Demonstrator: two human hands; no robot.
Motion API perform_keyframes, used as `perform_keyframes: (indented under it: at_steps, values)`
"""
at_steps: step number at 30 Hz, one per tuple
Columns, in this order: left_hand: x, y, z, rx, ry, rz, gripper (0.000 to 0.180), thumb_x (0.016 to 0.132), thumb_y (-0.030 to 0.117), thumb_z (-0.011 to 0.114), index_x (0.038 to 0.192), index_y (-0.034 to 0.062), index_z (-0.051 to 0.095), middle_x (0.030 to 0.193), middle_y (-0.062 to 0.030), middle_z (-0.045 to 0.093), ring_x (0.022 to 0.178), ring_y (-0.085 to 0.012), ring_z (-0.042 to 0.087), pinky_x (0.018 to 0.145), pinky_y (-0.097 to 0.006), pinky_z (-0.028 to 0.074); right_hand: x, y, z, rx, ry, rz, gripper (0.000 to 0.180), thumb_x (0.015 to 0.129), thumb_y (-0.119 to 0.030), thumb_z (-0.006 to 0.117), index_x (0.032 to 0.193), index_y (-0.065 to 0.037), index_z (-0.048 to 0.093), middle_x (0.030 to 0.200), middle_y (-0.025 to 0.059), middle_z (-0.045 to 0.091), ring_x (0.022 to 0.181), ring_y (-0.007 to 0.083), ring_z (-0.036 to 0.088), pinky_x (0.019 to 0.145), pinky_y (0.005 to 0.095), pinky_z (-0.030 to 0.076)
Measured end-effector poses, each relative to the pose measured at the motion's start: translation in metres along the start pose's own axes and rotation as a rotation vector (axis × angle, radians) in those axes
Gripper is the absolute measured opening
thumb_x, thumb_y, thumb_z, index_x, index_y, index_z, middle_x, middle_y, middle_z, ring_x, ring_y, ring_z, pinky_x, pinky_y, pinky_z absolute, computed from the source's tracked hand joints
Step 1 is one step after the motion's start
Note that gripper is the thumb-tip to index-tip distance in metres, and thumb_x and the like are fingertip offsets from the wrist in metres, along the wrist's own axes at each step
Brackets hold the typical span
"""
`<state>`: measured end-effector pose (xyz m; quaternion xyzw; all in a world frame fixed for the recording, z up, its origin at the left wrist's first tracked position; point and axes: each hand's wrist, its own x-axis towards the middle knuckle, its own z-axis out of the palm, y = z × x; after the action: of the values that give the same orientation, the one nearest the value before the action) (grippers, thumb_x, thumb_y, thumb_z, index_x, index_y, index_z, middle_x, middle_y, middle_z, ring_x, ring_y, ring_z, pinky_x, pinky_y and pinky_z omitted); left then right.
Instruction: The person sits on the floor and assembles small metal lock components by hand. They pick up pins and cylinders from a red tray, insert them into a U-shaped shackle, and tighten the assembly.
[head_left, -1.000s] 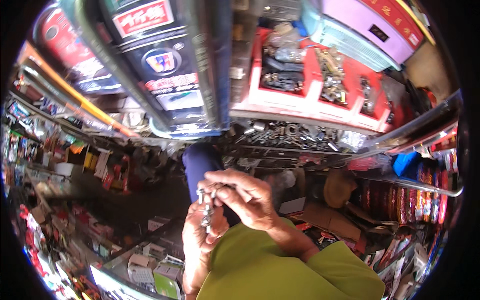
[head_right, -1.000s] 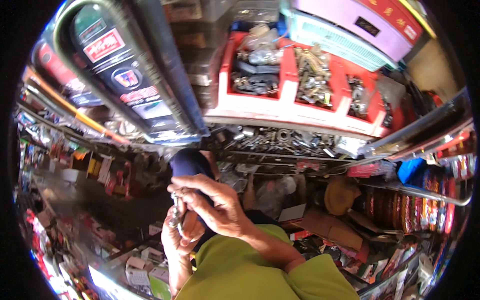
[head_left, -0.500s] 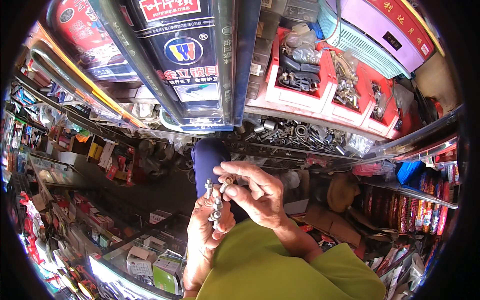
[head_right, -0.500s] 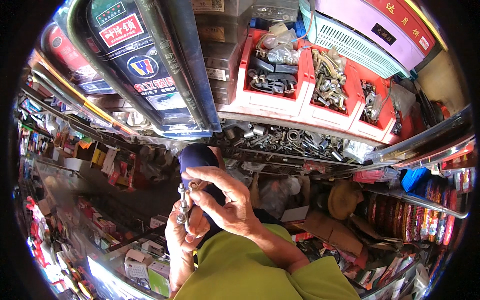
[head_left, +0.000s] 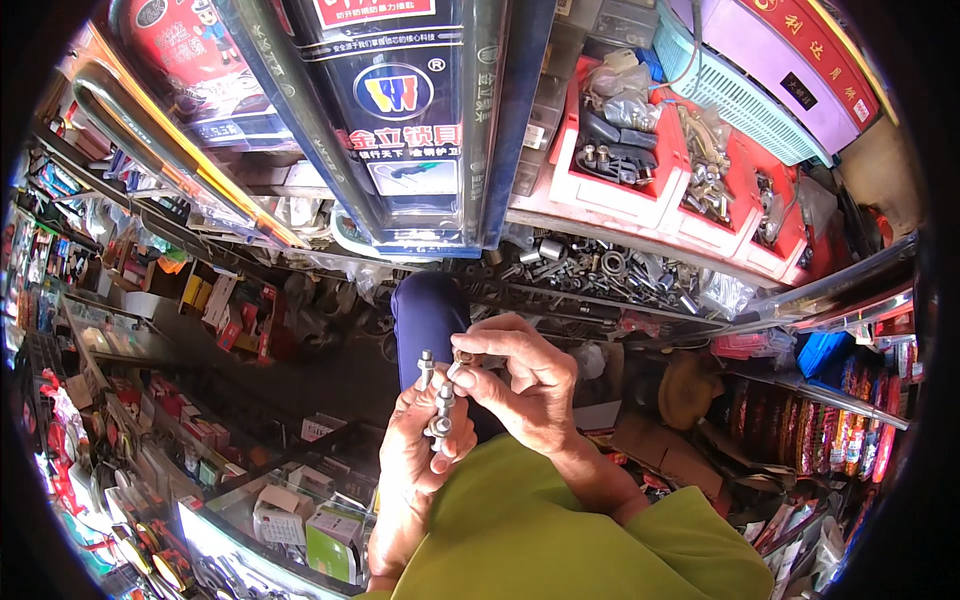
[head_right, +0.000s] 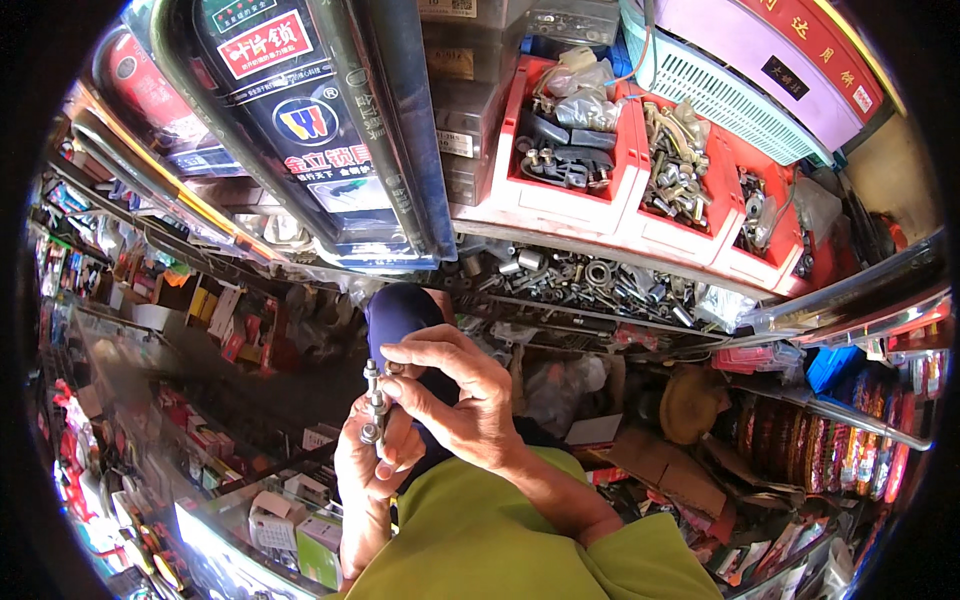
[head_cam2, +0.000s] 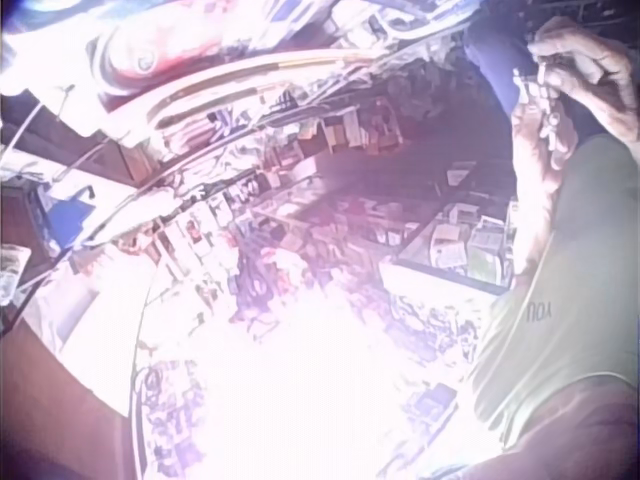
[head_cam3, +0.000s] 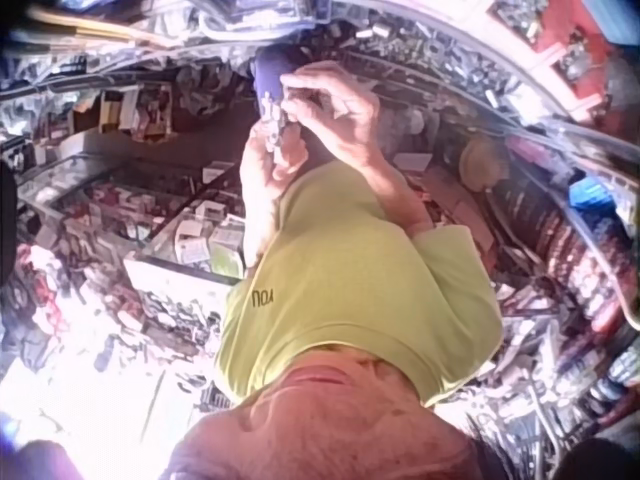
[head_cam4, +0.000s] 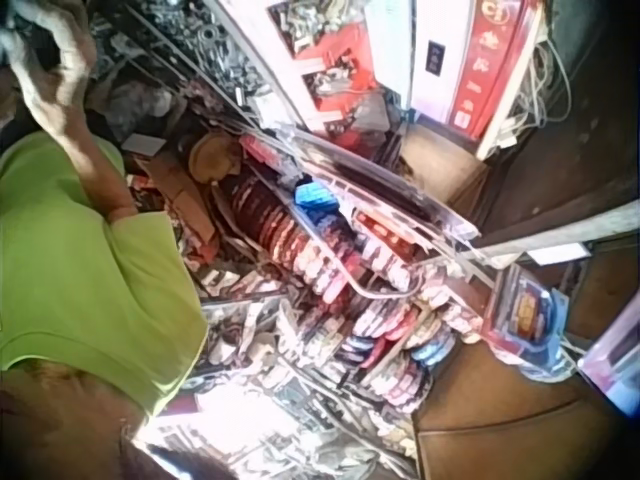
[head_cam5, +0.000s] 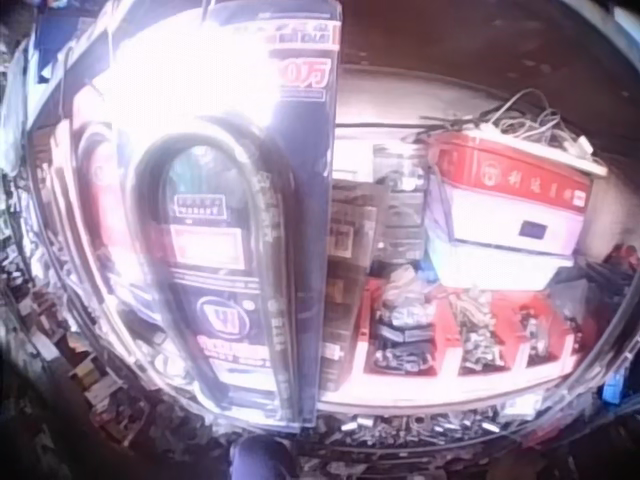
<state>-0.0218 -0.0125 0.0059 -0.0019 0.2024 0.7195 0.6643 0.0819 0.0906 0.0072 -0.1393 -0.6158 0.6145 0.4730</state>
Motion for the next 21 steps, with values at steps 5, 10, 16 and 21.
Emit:
perform_keyframes:
  at_steps: [5,10,16,21]
  values:
    - [0.0007,-0.0024,0.0018,0.003,0.018,-0.033,0.026,0.101,0.023,0.046,0.102,-0.0012,0.056,0.051,-0.0065,0.049,0.032,-0.0102,0.039,0.033,-0.021,0.031,-0.0006,-0.0021,0.0028,0.129,0.017,0.09,0.023,0.092,0.0,0.059,0.115,0.005,0.061,0.107,0.0173,0.058,0.085,0.017,0.061,0.072,0.0277,0.052]
    - [0.0007,-0.0011,0.0005,0.0,0.012,-0.021,0.024,0.101,0.021,0.045,0.101,0.0001,0.057,0.051,-0.0083,0.051,0.031,-0.0104,0.038,0.032,-0.021,0.031,0.002,-0.0073,0.0044,0.213,0.03,0.128,0.023,0.094,-0.001,0.057,0.115,0.006,0.061,0.11,0.0174,0.059,0.089,0.0172,0.061,0.078,0.0307,0.051]
    - [0.0008,-0.0015,0.0008,0.034,0.045,-0.039,0.021,0.1,0.021,0.048,0.101,0.0024,0.057,0.059,-0.0089,0.056,0.033,-0.0125,0.043,0.031,-0.022,0.032,-0.0017,-0.0018,0.0015,0.028,0.037,0.055,0.021,0.093,0.0,0.057,0.113,0.006,0.061,0.109,0.0165,0.059,0.094,0.0183,0.061,0.081,0.0302,0.051]
    - [0.0009,0.0004,-0.0029,0.032,0.027,-0.054,0.023,0.1,0.024,0.05,0.101,0.0023,0.056,0.066,-0.0093,0.06,0.038,-0.0148,0.051,0.03,-0.021,0.033,0.0,-0.0067,0.0024,0.199,0.054,0.178,0.025,0.094,-0.002,0.056,0.118,0.005,0.06,0.114,0.0172,0.06,0.097,0.0225,0.063,0.086,0.0332,0.051]
